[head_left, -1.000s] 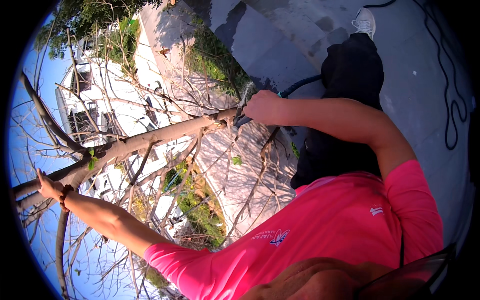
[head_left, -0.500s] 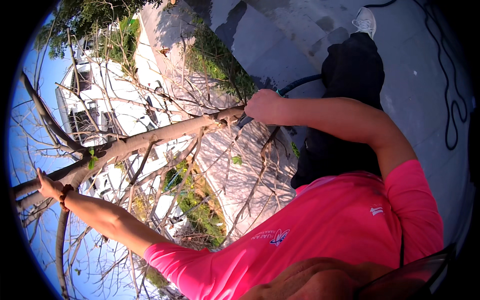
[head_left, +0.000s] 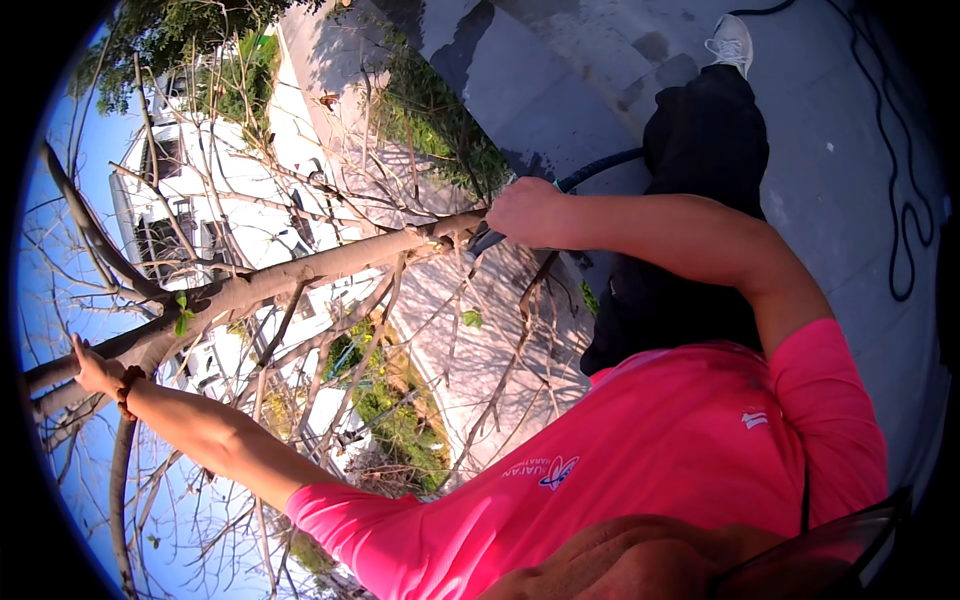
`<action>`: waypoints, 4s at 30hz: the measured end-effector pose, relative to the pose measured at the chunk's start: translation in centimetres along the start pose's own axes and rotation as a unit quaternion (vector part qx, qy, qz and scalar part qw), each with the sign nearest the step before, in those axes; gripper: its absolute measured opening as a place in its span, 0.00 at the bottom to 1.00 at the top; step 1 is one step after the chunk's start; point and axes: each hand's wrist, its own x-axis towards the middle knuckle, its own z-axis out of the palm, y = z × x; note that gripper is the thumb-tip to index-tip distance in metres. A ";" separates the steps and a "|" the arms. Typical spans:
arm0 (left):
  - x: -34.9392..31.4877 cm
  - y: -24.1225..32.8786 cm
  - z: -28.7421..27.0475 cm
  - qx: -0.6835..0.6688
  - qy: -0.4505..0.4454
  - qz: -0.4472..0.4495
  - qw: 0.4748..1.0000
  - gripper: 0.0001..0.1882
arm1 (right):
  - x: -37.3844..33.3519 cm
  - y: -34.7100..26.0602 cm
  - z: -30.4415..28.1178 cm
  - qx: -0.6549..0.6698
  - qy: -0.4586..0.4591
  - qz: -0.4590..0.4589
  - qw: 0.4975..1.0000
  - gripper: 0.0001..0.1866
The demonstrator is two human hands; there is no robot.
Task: The person uses a hose with a spray nozzle to water a small tree and the surrounding ground on a rooftop patio. They hold the tree trunk with one hand while directing the water stream with the other.
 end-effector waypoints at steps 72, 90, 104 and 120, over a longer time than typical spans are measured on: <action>0.8 -1.0 0.1 -0.012 -0.009 0.022 1.000 0.19 | -1.4 -0.8 -0.5 -0.019 -0.123 -0.084 0.989 0.19; 0.9 -0.7 -0.3 0.002 -0.007 0.019 1.000 0.22 | -0.7 -0.3 0.2 -0.020 -0.115 -0.065 0.991 0.13; 1.2 -0.9 -0.3 -0.012 -0.010 0.005 1.000 0.23 | -1.1 -0.6 0.3 -0.059 -0.152 -0.077 0.984 0.17; 0.3 -0.6 0.2 -0.017 0.001 0.012 1.000 0.21 | -0.8 -0.3 0.2 -0.008 -0.148 -0.070 0.986 0.16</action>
